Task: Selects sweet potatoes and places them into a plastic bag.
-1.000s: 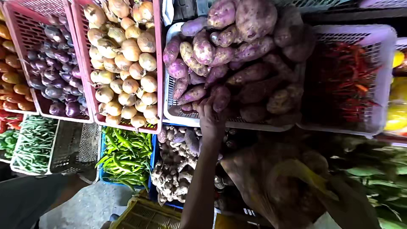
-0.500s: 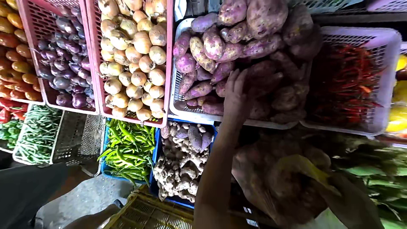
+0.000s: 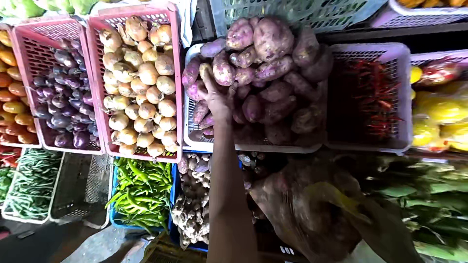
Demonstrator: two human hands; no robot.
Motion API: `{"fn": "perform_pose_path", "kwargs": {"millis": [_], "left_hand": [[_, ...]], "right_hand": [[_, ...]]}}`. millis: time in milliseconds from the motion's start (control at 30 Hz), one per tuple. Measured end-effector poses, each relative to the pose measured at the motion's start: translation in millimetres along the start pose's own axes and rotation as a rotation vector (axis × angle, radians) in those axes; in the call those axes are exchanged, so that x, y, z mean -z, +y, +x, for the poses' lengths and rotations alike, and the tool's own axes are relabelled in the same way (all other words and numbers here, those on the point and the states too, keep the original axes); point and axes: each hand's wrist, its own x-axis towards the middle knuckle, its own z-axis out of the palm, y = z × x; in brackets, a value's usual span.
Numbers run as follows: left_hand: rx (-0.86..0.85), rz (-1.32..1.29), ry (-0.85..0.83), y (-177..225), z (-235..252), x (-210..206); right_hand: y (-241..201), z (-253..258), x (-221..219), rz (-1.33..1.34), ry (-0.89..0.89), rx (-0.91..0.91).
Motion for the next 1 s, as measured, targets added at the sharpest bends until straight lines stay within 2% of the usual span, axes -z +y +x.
{"fn": "perform_pose_path", "kwargs": {"millis": [100,200,267,367,433,500,567,667,767,867,1000], "left_hand": [[-0.037,-0.108,-0.024,9,5,-4],[-0.04,-0.141,0.024,17,0,-4],[-0.134,-0.194,-0.019,24,-23,9],[-0.341,-0.247,-0.019,37,-68,3],[-0.456,-0.159,-0.098,47,-94,-17],[-0.489,0.041,-0.222,48,-103,-41],[-0.439,0.214,-0.351,49,-99,-57],[-0.402,0.278,-0.418,50,-97,-57],[-0.44,0.166,-0.391,52,-91,-30],[-0.466,0.114,-0.263,53,-63,0],[-0.381,0.29,-0.276,50,-2,-11]], "right_hand": [[2,2,-4,0.015,0.033,0.005],[1,0,-4,0.024,0.037,-0.011],[-2,1,-2,0.023,0.022,-0.016],[0,3,-3,0.016,0.027,0.023],[9,1,-6,0.014,0.031,0.035],[8,0,-4,0.048,-0.013,0.007],[4,1,-1,0.058,-0.009,0.015],[3,-2,-2,0.037,0.025,0.038],[5,0,-2,0.045,0.012,0.013],[8,-2,-4,0.053,0.025,0.017],[9,1,-2,0.048,0.034,0.054]]}}
